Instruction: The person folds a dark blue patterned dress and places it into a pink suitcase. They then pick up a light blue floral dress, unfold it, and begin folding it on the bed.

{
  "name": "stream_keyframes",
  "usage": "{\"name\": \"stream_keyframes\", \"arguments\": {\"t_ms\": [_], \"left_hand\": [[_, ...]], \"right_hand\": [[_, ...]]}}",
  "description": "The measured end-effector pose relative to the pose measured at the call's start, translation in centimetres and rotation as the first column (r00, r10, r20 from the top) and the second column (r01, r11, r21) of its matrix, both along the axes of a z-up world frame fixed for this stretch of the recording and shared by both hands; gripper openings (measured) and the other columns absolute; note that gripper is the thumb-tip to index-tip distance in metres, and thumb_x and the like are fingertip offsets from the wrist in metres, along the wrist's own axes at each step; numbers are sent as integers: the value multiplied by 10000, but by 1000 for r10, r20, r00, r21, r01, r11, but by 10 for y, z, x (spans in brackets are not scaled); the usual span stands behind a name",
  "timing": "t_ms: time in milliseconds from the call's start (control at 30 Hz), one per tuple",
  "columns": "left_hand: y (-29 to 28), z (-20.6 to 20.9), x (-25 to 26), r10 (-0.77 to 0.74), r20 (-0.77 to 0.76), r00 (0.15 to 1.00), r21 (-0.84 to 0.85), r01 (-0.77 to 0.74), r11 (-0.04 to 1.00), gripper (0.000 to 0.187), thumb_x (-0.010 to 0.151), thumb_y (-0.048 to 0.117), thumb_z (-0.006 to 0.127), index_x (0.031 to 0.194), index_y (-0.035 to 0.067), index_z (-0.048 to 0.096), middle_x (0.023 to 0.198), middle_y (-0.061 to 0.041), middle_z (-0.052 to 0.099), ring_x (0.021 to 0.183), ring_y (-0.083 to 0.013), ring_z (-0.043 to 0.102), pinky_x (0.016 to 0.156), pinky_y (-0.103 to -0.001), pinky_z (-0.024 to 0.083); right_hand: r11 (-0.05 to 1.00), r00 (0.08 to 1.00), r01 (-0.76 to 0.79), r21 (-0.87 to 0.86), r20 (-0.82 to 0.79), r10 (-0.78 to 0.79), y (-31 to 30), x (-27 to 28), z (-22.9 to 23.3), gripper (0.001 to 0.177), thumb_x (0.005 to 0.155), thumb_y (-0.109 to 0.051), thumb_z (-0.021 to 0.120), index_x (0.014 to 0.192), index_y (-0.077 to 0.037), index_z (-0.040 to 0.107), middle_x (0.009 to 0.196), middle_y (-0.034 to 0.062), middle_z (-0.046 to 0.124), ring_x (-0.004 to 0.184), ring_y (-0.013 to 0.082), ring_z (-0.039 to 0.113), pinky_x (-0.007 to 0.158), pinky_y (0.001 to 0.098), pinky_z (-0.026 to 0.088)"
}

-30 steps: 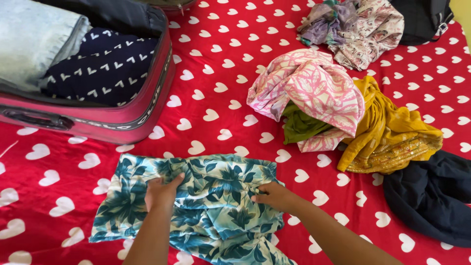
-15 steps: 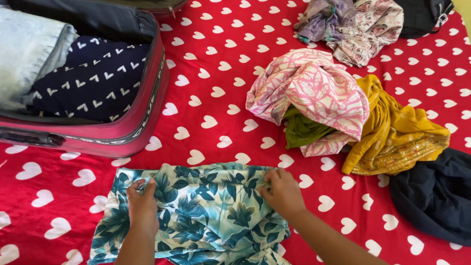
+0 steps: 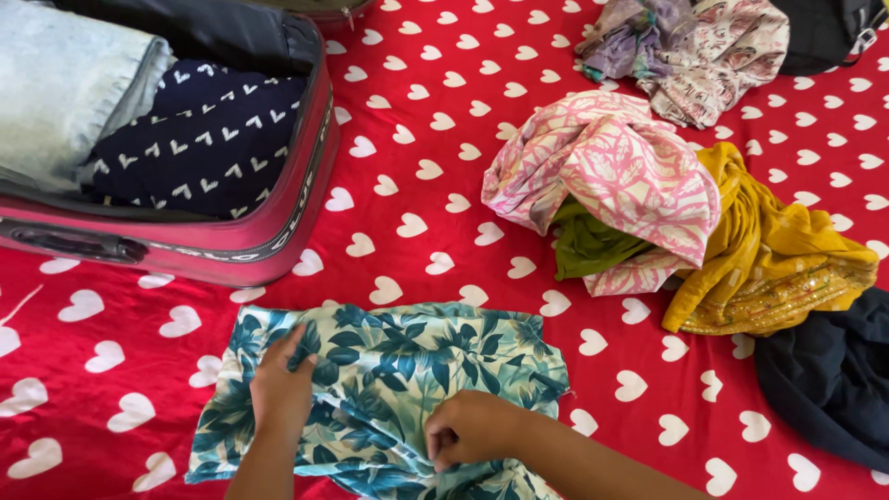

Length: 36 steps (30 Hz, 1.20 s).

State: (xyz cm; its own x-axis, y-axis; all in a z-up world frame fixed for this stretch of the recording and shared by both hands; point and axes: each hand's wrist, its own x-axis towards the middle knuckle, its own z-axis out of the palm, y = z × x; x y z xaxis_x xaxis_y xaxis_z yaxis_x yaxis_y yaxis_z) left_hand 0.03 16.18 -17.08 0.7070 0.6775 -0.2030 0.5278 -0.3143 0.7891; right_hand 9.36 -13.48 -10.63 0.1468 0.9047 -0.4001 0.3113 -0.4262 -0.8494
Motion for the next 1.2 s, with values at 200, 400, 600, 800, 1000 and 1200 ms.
{"name": "stream_keyframes", "arguments": {"t_ms": [200, 400, 600, 800, 1000, 1200], "left_hand": [[-37, 37, -11, 66, -181, 981, 535, 42, 844, 638, 735, 163, 781, 1357, 186, 639, 1509, -158, 478, 1248, -415, 462, 933, -509, 469], [-66, 37, 23, -275, -144, 951, 518, 309, 798, 262, 965, 291, 625, 1221, 257, 665, 1342, -4, 572, 1282, -277, 531, 1065, -548, 433], [-56, 8, 19, -341, -325, 882, 567, 470, 676, 804, 843, 608, 562, 1540, 268, 350, 1614, -94, 283, 1472, -335, 266, 1145, -626, 183], [-39, 2, 20, -227, -425, 876, 542, 447, 711, 1077, 745, 797, 515, 1623, 269, 184, 1673, -93, 98, 1544, -313, 49, 1169, -632, 60], [-36, 11, 28, -237, -579, 780, 419, 534, 734, 1104, 765, 841, 476, 1635, 287, 82, 1722, -89, -26, 1532, -315, -56, 1155, -641, 2], [-59, 33, 24, -204, -680, 704, 435, 612, 661, 1011, 885, 792, 427, 1630, 214, 64, 1712, -141, -26, 1545, -353, -42, 1132, -697, 17]], "right_hand": [[985, 950, -43, -164, 297, 91, 9, -10, 26, 283, 901, -336, 798, 772, -94, 728, 729, 40, 679, 732, 226, 681, 669, 382, 515], [889, 685, 277, 365, 574, -449, 27, -9, 11, 275, 951, -370, 655, 1014, -113, 729, 1252, 86, 682, 1191, 299, 609, 966, 460, 476], [989, 469, -35, 144, 876, -111, 2, 11, -38, 702, 1004, -627, 454, 1582, -232, 401, 1644, 128, 266, 1497, 384, 175, 1169, 618, 149], [985, 378, 129, 112, 913, -153, -25, 22, -46, 752, 979, -718, 392, 1580, -265, 364, 1655, 109, 271, 1525, 373, 157, 1170, 608, 75], [987, 368, 129, 94, 920, -136, -22, 23, -43, 752, 969, -720, 426, 1576, -279, 366, 1643, 116, 269, 1511, 383, 162, 1151, 626, 82], [982, 435, 186, 28, 894, -108, -16, 20, -36, 761, 937, -723, 443, 1559, -296, 344, 1635, 104, 248, 1505, 393, 136, 1138, 654, 74]]}}
